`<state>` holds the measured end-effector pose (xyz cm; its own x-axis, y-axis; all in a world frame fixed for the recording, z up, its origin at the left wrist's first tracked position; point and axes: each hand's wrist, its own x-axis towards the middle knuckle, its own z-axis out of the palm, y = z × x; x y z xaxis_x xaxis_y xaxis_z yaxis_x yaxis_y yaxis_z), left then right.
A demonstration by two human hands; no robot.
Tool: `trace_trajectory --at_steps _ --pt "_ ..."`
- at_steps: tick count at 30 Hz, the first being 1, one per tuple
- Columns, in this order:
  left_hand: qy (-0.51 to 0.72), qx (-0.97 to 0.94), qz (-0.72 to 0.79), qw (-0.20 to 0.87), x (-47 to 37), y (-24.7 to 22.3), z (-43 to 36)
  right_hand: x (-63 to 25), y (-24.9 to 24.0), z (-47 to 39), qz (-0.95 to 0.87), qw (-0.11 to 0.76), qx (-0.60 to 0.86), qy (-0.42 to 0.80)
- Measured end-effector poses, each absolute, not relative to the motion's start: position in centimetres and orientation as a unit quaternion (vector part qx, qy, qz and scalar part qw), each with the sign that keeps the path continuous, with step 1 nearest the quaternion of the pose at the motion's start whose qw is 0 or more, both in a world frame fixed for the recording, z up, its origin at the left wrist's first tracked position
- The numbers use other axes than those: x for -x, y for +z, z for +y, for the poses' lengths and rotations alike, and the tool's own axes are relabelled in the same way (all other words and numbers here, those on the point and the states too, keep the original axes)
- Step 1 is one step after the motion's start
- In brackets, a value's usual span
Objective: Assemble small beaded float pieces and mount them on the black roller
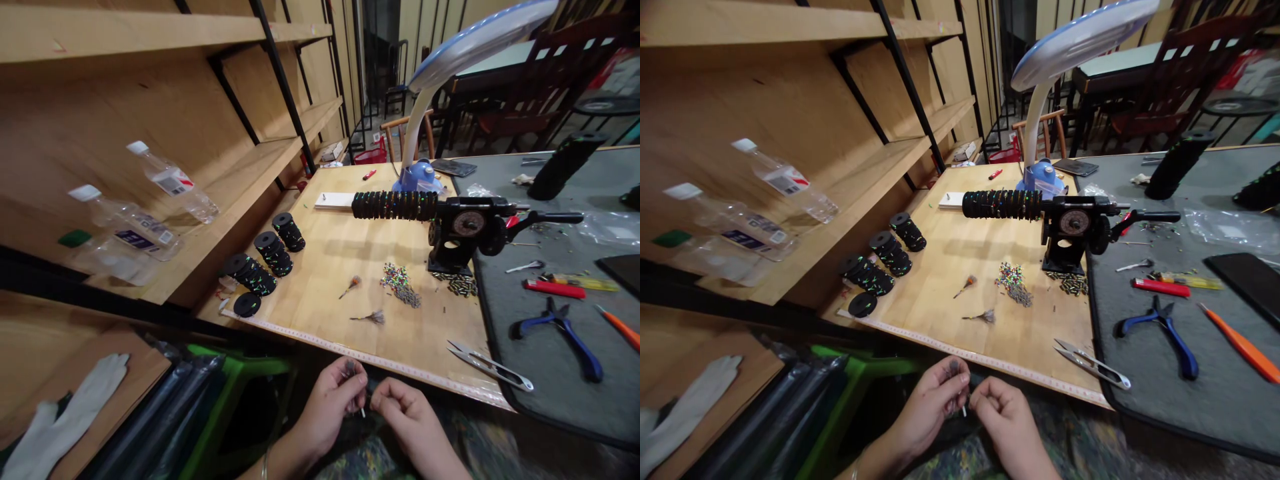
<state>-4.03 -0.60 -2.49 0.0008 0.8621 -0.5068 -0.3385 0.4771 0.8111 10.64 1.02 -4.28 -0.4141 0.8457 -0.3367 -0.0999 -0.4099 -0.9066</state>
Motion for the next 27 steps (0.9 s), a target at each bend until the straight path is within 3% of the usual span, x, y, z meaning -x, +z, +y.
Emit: trace_trajectory --at_steps 18,27 --pt "0.457 -0.273 0.543 0.65 4.1 -2.9 -0.7 -9.8 -5.0 0.9 -0.388 0.316 0.41 0.763" --pt "0.438 -0.349 0.562 0.609 4.1 -2.2 -0.7 -9.7 -3.1 1.5 -0.342 0.323 0.423 0.775"
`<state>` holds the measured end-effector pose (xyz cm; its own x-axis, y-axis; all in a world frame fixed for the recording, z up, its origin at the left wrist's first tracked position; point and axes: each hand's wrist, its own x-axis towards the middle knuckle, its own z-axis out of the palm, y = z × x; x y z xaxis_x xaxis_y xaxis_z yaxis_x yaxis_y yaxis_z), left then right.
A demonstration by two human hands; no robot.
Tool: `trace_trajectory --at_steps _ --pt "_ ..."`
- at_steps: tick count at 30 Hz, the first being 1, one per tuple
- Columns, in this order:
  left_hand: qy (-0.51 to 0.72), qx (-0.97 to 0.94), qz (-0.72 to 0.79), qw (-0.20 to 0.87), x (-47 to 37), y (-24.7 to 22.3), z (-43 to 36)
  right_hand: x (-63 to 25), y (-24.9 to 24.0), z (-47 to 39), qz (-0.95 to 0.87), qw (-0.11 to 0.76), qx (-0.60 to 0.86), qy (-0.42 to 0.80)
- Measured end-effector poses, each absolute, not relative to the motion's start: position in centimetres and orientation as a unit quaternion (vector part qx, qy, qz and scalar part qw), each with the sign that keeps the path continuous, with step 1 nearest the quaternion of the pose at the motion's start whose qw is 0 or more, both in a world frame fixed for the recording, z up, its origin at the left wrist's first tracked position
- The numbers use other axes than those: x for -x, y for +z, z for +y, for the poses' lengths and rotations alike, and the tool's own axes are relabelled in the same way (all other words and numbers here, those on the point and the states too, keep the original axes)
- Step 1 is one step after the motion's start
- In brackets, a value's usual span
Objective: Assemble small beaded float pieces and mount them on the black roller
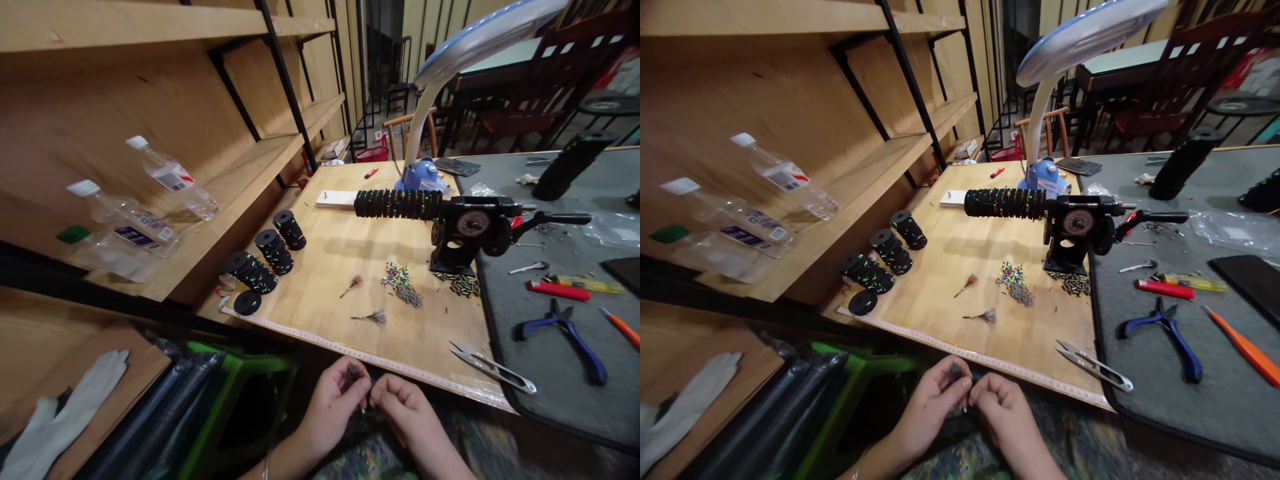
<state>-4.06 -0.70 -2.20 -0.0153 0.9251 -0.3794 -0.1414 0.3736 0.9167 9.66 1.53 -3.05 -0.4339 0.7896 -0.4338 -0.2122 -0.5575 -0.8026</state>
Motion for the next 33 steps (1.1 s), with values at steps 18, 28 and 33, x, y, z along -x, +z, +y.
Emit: trace_trajectory --at_steps 18,28,33 --pt "0.385 -0.444 0.602 0.54 3.7 -1.5 -1.1 -10.6 -5.2 1.3 -0.362 0.369 0.465 0.719" --pt "0.378 -0.431 0.593 0.565 3.8 -1.4 -0.7 -10.8 -5.3 1.6 -0.338 0.381 0.46 0.727" --pt "0.376 -0.464 0.607 0.525 3.9 -2.1 -0.9 -10.7 -5.6 1.5 -0.35 0.376 0.458 0.725"
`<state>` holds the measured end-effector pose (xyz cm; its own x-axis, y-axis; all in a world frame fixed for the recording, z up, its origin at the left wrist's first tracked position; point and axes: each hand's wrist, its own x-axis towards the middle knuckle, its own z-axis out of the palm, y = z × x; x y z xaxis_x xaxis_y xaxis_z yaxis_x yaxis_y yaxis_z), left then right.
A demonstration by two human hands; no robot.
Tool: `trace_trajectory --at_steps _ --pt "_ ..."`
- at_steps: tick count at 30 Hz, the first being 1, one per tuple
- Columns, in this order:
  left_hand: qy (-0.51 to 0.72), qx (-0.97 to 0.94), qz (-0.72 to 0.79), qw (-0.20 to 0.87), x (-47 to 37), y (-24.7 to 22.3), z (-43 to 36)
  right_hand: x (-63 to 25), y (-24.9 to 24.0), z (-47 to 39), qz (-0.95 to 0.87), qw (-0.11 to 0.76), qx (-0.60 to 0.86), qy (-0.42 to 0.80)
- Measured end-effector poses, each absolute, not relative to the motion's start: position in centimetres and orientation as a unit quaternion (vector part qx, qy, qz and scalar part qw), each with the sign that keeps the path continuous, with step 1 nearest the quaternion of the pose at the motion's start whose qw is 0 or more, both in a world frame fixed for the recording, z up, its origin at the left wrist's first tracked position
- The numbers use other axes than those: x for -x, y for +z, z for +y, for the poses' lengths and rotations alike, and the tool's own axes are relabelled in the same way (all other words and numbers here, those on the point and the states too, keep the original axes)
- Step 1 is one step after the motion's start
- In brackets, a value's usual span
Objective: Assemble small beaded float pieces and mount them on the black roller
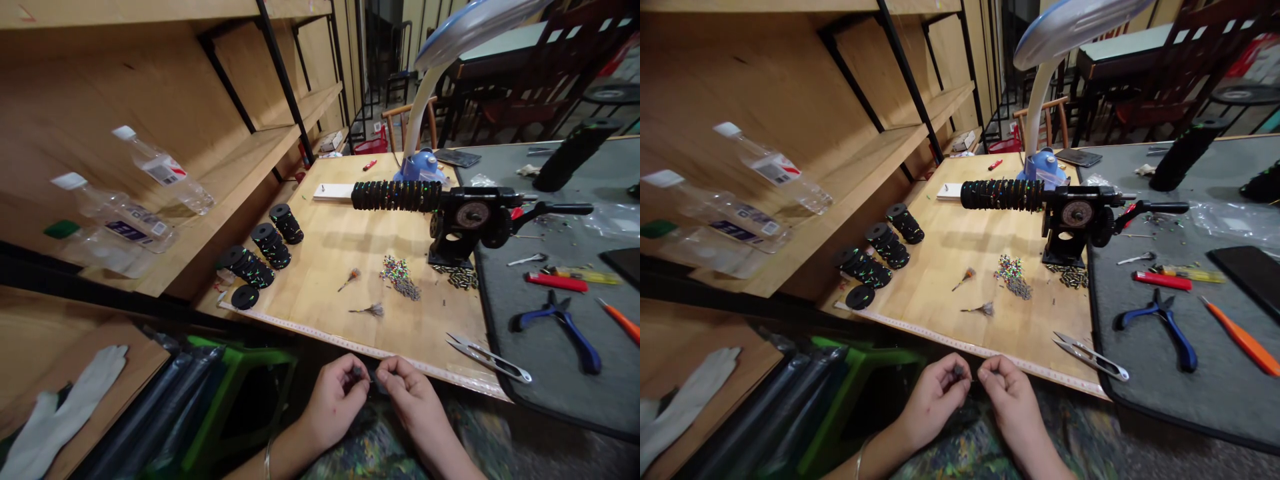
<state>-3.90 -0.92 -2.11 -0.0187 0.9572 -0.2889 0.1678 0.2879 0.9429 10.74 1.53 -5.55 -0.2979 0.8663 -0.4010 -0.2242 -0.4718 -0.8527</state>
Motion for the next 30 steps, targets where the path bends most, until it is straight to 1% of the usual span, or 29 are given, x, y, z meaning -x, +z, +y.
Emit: trace_trajectory --at_steps 6,11,15,19,26,30 --pt "0.353 -0.492 0.635 0.48 3.5 -2.4 -0.9 -10.3 -5.7 1.3 -0.363 0.382 0.429 0.734" --pt "0.367 -0.503 0.633 0.459 4.0 -2.2 -0.8 -10.7 -5.6 1.3 -0.404 0.311 0.425 0.748" --pt "0.398 -0.496 0.595 0.491 4.9 -1.6 -0.4 -10.9 -4.9 1.5 -0.469 0.285 0.434 0.715" --pt "0.425 -0.456 0.583 0.52 4.9 -1.0 0.0 -10.8 -4.0 1.7 -0.482 0.298 0.441 0.696" --pt "0.48 -0.421 0.612 0.467 5.7 -0.4 1.1 -11.3 -4.8 1.2 -0.466 0.352 0.445 0.679" --pt "0.498 -0.418 0.586 0.484 7.2 -0.3 1.5 -11.6 -5.4 1.1 -0.424 0.367 0.436 0.704"
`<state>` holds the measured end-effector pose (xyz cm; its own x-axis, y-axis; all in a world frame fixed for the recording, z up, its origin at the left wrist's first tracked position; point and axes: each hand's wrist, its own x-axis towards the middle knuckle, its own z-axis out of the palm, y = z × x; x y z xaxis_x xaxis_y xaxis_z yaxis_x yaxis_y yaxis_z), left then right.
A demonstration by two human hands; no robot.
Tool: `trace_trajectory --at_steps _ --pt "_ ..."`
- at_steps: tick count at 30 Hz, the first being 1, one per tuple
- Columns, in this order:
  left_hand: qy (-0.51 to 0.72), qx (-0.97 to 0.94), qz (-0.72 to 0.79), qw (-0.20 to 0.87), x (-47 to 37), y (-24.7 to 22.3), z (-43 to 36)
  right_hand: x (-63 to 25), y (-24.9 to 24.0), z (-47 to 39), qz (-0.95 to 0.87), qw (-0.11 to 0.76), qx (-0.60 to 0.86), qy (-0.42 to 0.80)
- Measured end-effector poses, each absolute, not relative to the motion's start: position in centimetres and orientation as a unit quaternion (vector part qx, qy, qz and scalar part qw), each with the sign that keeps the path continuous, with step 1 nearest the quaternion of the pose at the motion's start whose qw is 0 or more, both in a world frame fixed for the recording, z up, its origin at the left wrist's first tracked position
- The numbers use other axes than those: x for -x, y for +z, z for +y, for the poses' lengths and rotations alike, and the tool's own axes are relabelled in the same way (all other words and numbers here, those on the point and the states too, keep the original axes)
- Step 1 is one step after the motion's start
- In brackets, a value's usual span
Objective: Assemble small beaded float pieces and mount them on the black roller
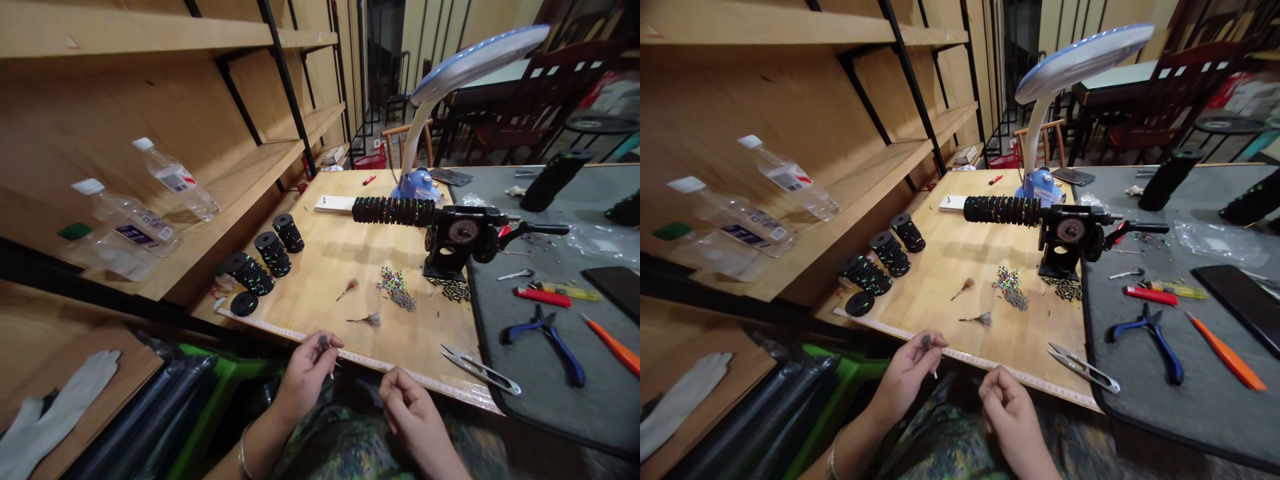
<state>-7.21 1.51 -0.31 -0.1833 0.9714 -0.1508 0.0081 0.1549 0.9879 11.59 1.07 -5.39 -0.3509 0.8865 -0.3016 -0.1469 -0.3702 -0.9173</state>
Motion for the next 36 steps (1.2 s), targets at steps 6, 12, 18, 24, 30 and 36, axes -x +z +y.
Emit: trace_trajectory --at_steps 6,12,18,24,30,36 --pt "0.448 -0.4 0.55 0.581 6.9 -0.8 0.6 -11.7 -4.8 1.2 -0.41 0.382 0.425 0.711" --pt "0.432 -0.388 0.537 0.612 4.4 -0.1 0.5 -11.9 -4.7 0.9 -0.464 0.396 0.427 0.667" --pt "0.438 -0.423 0.547 0.574 3.8 0.5 1.5 -12.4 -4.5 1.1 -0.544 0.375 0.441 0.608" --pt "0.422 -0.505 0.565 0.498 3.9 0.5 1.1 -12.7 -2.4 2.0 -0.528 0.374 0.407 0.645" --pt "0.354 -0.619 0.596 0.369 3.7 1.3 1.2 -11.6 -1.8 2.6 -0.474 0.349 0.363 0.723" --pt "0.34 -0.658 0.581 0.337 3.9 1.6 1.8 -11.6 -3.3 2.8 -0.504 0.362 0.389 0.68"
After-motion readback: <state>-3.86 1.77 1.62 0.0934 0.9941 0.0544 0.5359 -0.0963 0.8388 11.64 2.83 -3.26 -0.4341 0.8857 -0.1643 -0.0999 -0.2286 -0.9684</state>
